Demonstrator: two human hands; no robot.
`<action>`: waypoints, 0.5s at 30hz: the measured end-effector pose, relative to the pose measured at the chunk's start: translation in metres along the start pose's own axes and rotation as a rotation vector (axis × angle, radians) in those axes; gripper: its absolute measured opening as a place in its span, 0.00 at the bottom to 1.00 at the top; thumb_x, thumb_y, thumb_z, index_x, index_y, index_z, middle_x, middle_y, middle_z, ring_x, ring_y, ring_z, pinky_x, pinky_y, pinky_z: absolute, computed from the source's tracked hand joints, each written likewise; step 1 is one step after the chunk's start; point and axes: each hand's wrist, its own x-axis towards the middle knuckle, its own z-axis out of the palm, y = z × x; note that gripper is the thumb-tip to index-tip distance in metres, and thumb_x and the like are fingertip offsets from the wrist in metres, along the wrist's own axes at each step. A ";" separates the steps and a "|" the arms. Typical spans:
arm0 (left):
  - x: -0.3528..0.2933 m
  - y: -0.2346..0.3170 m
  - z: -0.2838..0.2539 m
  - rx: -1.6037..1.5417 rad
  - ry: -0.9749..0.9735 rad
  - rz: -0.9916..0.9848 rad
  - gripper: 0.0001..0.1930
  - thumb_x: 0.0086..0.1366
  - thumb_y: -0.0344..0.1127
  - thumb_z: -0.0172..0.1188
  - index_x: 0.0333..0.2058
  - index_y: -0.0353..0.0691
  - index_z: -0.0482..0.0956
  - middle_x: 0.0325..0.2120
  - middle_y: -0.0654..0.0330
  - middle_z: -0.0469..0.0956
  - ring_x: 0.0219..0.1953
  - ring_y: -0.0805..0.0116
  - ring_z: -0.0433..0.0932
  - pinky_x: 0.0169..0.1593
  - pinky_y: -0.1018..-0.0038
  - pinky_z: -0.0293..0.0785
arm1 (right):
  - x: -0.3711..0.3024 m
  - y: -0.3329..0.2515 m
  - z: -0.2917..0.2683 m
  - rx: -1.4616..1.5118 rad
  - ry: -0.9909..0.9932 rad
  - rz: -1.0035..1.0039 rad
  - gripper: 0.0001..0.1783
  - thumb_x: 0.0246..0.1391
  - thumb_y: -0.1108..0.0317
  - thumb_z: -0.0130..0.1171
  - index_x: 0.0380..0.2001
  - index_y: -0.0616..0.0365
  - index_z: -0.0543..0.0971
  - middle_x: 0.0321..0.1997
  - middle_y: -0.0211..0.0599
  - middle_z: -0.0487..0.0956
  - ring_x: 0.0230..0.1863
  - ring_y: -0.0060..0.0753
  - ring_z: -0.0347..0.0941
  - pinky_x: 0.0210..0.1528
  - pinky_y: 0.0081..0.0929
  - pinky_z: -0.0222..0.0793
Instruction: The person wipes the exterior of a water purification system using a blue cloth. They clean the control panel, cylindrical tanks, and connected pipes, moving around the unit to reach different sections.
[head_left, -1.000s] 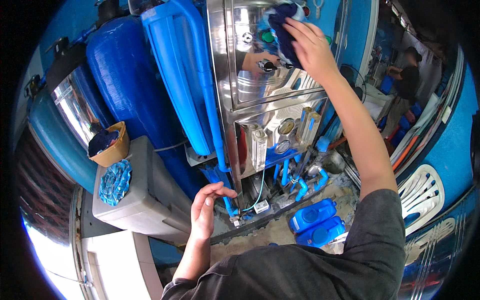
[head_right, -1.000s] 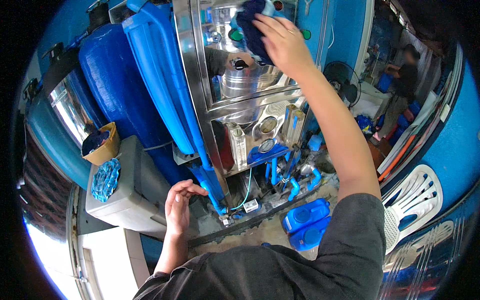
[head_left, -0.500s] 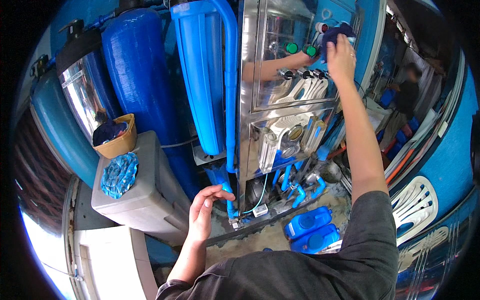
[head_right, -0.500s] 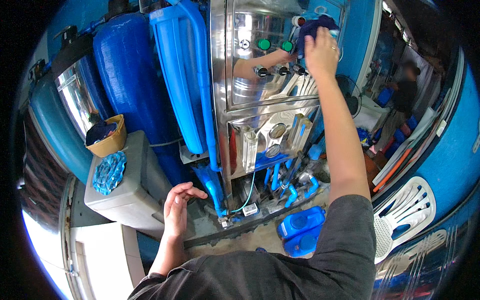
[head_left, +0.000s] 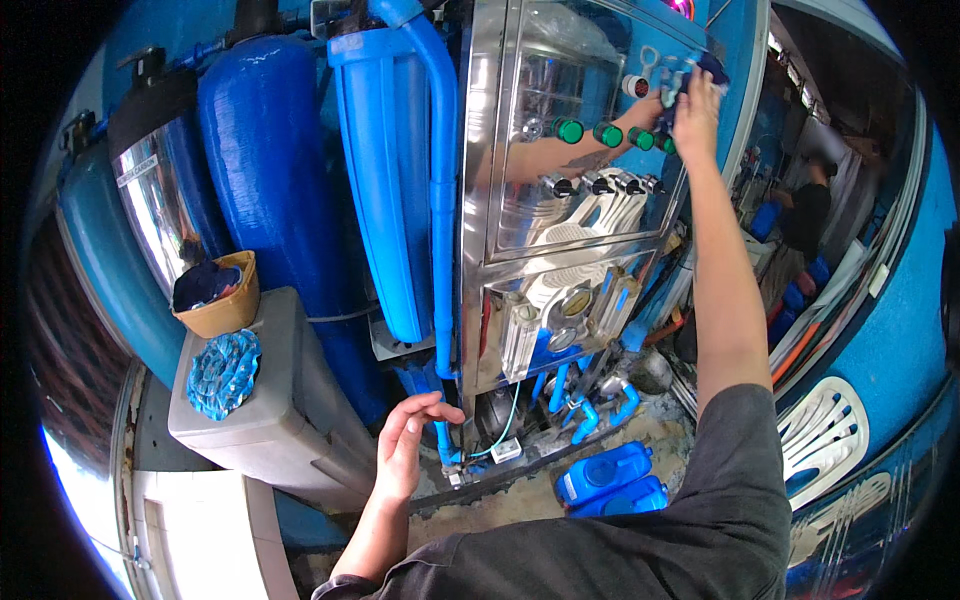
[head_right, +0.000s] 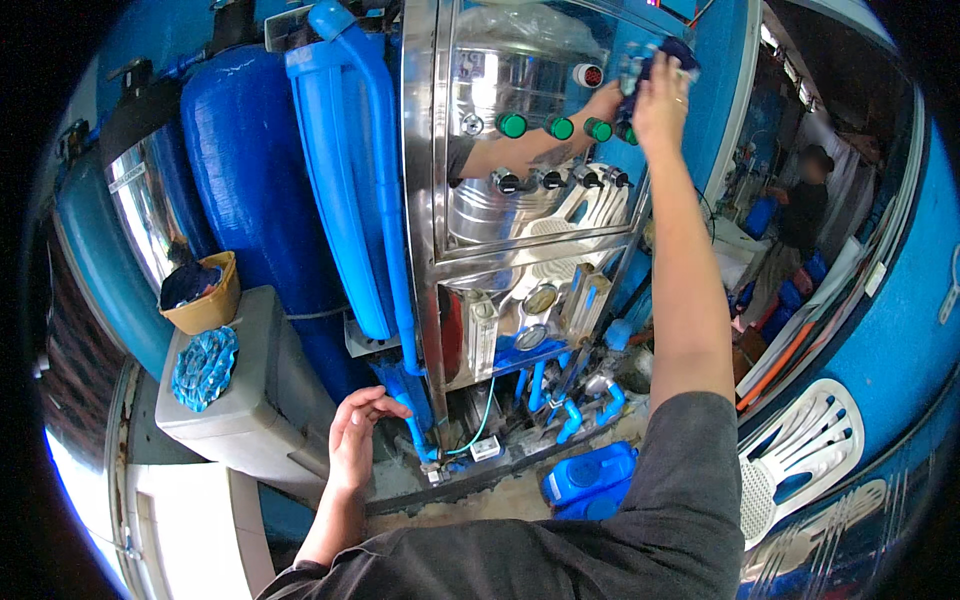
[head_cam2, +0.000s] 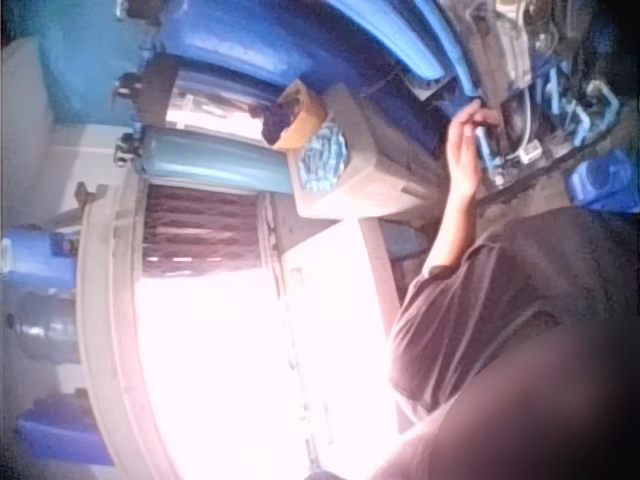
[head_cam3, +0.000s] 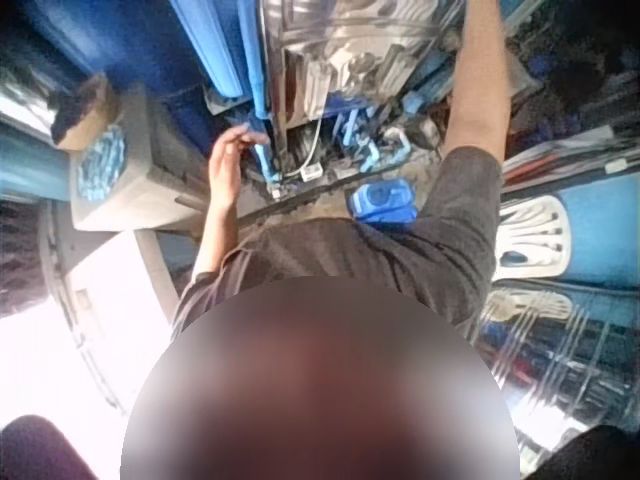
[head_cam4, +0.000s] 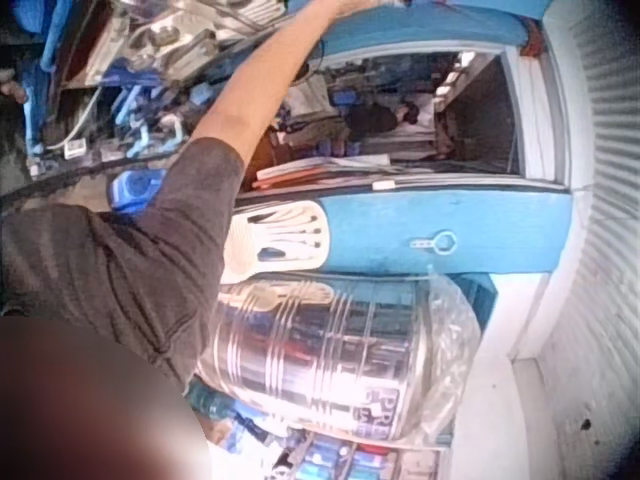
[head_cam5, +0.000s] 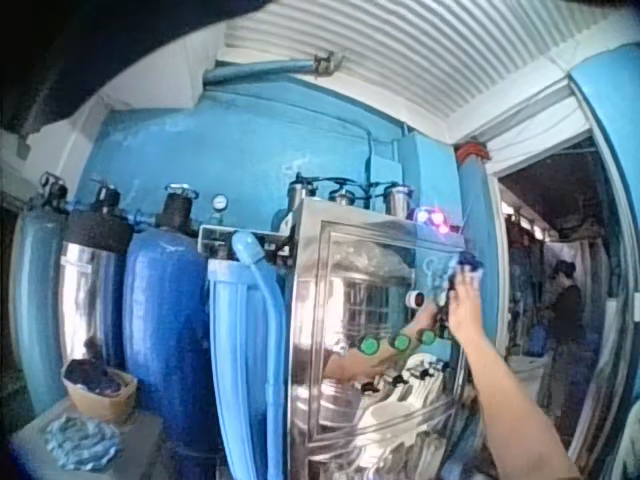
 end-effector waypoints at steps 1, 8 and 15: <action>0.003 -0.002 0.002 0.008 -0.016 0.008 0.20 0.73 0.43 0.42 0.54 0.34 0.67 0.40 0.50 0.78 0.47 0.61 0.76 0.56 0.64 0.66 | 0.002 -0.003 -0.003 0.054 -0.025 -0.186 0.31 0.57 0.70 0.51 0.65 0.47 0.61 0.70 0.47 0.57 0.70 0.57 0.50 0.68 0.48 0.51; 0.027 -0.022 0.033 -0.002 -0.083 -0.058 0.20 0.73 0.41 0.41 0.55 0.33 0.67 0.41 0.50 0.78 0.47 0.61 0.76 0.56 0.65 0.66 | 0.031 -0.029 -0.021 0.065 -0.073 -0.473 0.31 0.56 0.79 0.48 0.63 0.45 0.66 0.70 0.34 0.59 0.70 0.48 0.51 0.68 0.42 0.53; 0.025 -0.033 0.048 -0.041 -0.057 -0.061 0.19 0.74 0.41 0.41 0.55 0.34 0.67 0.41 0.50 0.78 0.46 0.62 0.76 0.56 0.65 0.66 | -0.015 -0.020 -0.038 0.100 -0.167 -0.231 0.29 0.50 0.85 0.48 0.54 0.47 0.76 0.63 0.35 0.70 0.66 0.45 0.61 0.65 0.42 0.59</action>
